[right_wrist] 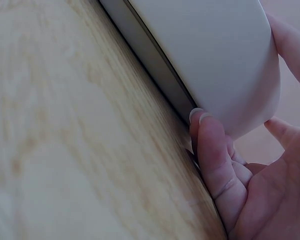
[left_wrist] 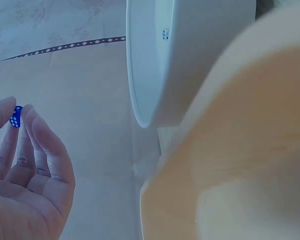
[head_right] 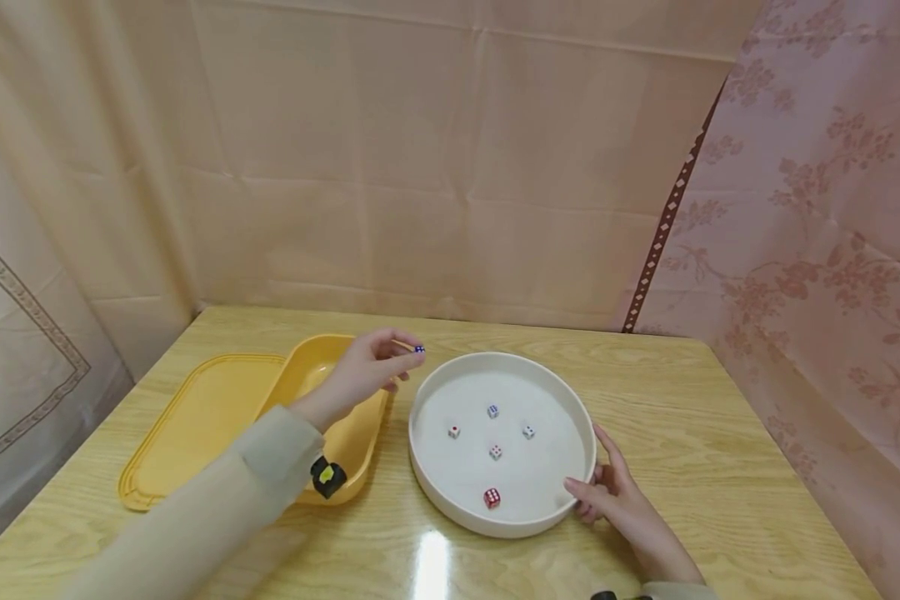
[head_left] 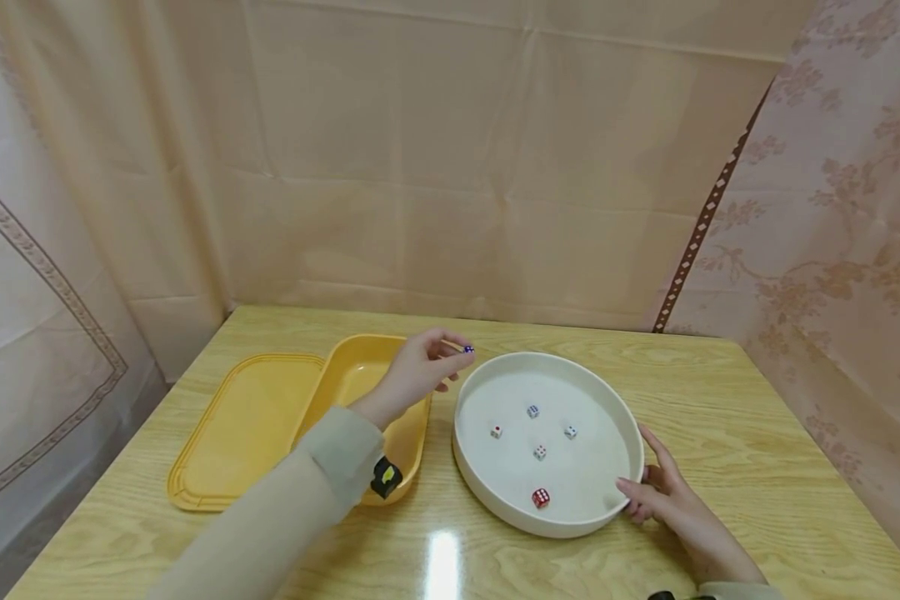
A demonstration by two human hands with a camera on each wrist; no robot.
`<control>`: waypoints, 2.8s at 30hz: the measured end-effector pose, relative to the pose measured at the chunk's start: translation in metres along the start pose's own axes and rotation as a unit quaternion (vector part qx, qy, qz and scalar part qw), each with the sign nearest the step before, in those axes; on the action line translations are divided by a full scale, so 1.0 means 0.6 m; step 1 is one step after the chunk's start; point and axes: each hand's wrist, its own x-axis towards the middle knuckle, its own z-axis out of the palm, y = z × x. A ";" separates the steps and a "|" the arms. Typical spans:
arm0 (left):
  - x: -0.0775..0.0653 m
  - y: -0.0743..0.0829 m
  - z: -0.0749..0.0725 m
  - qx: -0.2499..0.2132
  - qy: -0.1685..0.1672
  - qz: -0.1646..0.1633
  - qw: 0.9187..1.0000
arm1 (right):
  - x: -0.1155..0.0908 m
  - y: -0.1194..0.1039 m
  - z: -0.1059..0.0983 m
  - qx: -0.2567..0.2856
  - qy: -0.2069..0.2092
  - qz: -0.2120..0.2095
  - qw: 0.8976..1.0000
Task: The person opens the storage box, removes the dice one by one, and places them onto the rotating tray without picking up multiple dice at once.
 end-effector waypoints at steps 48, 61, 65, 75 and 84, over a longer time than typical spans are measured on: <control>0.022 -0.030 0.102 0.048 -0.117 -0.071 0.989 | -0.001 -0.004 -0.002 0.008 -0.011 0.006 1.000; 0.019 -0.036 0.109 0.065 -0.158 -0.071 0.983 | 0.000 -0.004 -0.002 0.006 -0.006 0.006 1.000; 0.019 -0.037 0.109 0.080 -0.169 -0.074 0.980 | 0.000 -0.004 -0.001 0.005 -0.003 0.003 1.000; 0.017 -0.036 0.110 0.123 -0.198 -0.069 0.970 | 0.000 -0.004 0.000 0.009 -0.002 0.008 1.000; 0.016 -0.041 0.117 0.174 -0.218 -0.040 0.960 | 0.001 -0.003 -0.002 0.012 -0.001 0.005 1.000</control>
